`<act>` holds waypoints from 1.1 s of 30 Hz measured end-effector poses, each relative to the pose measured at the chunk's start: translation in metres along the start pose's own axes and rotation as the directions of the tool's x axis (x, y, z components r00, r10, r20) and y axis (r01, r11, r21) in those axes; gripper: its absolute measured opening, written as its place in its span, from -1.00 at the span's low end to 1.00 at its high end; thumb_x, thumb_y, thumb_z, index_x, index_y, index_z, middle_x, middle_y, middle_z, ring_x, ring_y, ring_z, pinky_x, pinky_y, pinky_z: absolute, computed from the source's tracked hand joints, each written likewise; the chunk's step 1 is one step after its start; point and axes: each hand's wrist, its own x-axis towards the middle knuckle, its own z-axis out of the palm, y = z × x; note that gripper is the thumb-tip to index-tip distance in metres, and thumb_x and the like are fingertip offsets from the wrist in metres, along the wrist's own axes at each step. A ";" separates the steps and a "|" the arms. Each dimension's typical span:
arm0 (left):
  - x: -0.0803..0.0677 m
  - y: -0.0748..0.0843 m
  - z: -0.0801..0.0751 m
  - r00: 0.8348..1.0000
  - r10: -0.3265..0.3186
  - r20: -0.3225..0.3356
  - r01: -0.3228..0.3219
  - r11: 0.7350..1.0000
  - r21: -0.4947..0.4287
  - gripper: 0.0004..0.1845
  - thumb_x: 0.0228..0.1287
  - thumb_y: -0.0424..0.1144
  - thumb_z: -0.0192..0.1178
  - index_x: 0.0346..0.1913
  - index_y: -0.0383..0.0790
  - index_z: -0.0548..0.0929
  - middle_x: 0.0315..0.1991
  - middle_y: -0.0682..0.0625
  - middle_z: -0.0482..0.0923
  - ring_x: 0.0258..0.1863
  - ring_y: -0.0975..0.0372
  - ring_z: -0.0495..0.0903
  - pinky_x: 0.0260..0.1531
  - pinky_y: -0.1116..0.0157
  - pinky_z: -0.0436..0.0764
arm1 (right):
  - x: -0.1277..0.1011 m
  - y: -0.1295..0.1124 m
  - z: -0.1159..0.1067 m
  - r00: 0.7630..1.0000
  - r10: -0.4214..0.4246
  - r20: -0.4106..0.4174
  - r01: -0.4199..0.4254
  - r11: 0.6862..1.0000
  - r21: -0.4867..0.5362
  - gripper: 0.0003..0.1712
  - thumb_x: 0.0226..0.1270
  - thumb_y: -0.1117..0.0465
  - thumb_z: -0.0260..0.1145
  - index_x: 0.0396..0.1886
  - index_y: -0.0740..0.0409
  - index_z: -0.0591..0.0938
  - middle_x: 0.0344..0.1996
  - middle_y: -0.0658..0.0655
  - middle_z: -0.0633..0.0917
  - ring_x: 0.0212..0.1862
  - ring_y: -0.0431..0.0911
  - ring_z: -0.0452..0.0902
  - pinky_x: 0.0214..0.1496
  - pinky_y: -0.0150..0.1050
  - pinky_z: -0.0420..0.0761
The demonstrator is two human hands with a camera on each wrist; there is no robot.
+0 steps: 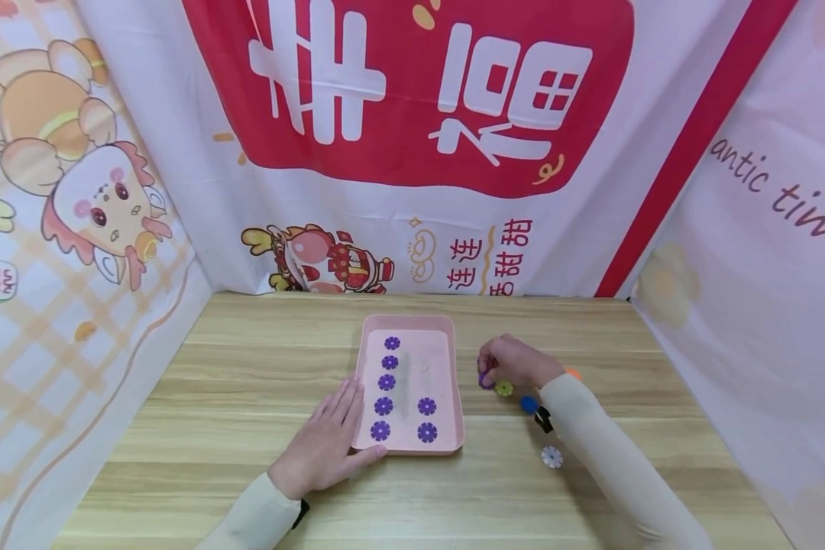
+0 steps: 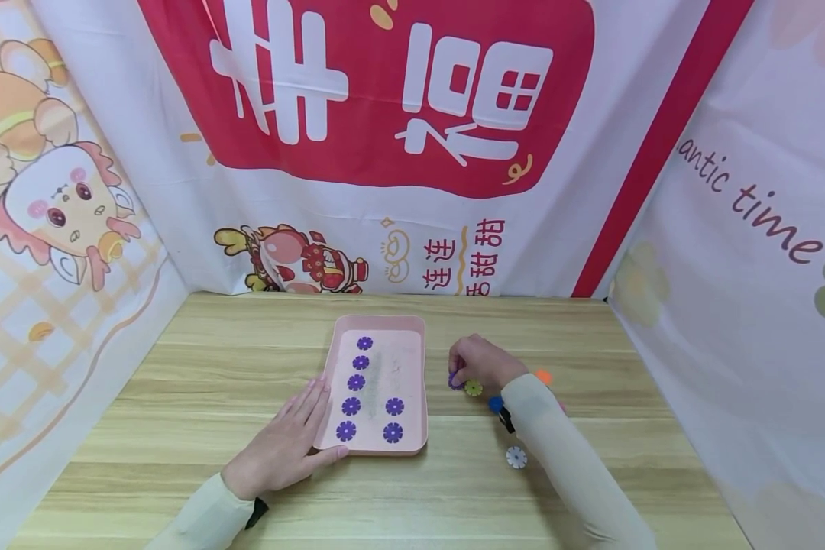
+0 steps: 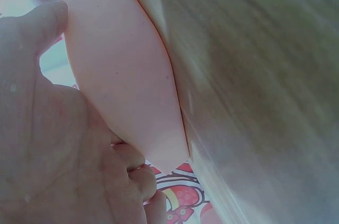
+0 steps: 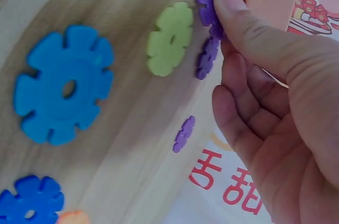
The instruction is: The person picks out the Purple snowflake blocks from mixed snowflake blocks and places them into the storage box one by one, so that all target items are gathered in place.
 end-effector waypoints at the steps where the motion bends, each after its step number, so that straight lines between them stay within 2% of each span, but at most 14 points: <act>1: 0.000 0.000 0.000 1.000 0.000 0.000 0.000 1.000 0.001 0.13 0.48 0.47 -0.03 0.67 -0.44 0.05 0.73 -0.31 -0.12 0.73 -0.16 -0.07 0.69 -0.15 0.10 | 0.000 0.000 -0.001 1.000 -0.004 -0.001 0.004 1.000 -0.004 -0.85 0.34 0.21 0.53 -0.41 0.01 0.72 -0.41 -0.09 0.76 -0.32 -0.20 0.62 -0.15 -0.29 0.69; 7: 0.000 -0.001 0.001 1.000 -0.003 0.005 0.003 1.000 0.002 0.14 0.47 0.49 -0.05 0.67 -0.43 0.04 0.73 -0.31 -0.13 0.73 -0.16 -0.07 0.70 -0.14 0.09 | -0.003 -0.004 -0.010 1.000 0.000 0.012 0.000 0.999 -0.051 -0.84 0.40 0.20 0.50 -0.40 0.01 0.70 -0.43 -0.10 0.72 -0.35 -0.21 0.58 -0.23 -0.32 0.65; 13: 0.000 0.000 0.000 1.000 -0.010 0.006 0.010 1.000 -0.008 0.14 0.47 0.48 -0.02 0.67 -0.42 0.03 0.73 -0.30 -0.14 0.73 -0.15 -0.08 0.69 -0.14 0.09 | -0.007 -0.010 -0.019 0.998 -0.066 -0.015 0.065 0.997 -0.046 -0.90 0.42 0.27 0.47 -0.32 -0.01 0.74 -0.40 -0.10 0.75 -0.34 -0.22 0.62 -0.21 -0.32 0.69; 20: -0.002 0.001 0.004 1.000 -0.013 0.023 0.013 1.000 -0.021 0.14 0.46 0.48 -0.01 0.68 -0.39 0.02 0.74 -0.27 -0.16 0.74 -0.13 -0.11 0.70 -0.13 0.06 | -0.007 -0.023 -0.029 0.991 -0.130 -0.040 0.127 0.990 -0.067 -0.85 0.44 0.26 0.45 -0.36 -0.05 0.76 -0.40 -0.11 0.77 -0.35 -0.25 0.62 -0.21 -0.35 0.70; 26: -0.002 0.000 0.005 1.000 -0.011 0.009 0.011 1.000 -0.011 0.14 0.46 0.49 -0.03 0.68 -0.41 0.03 0.74 -0.28 -0.14 0.74 -0.14 -0.09 0.70 -0.14 0.09 | 0.000 -0.043 -0.037 0.978 -0.204 -0.044 0.198 0.973 -0.120 -0.88 0.44 0.28 0.44 -0.34 0.00 0.78 -0.40 -0.03 0.79 -0.40 -0.23 0.65 -0.24 -0.37 0.70; 33: -0.001 0.001 0.001 1.000 -0.011 -0.001 0.011 1.000 -0.007 0.13 0.47 0.47 -0.01 0.67 -0.42 0.04 0.74 -0.29 -0.14 0.73 -0.15 -0.07 0.69 -0.15 0.10 | 0.016 -0.067 -0.039 0.976 -0.218 -0.028 0.211 0.964 -0.165 -0.87 0.45 0.24 0.45 -0.33 -0.04 0.79 -0.39 -0.11 0.78 -0.38 -0.26 0.61 -0.21 -0.34 0.69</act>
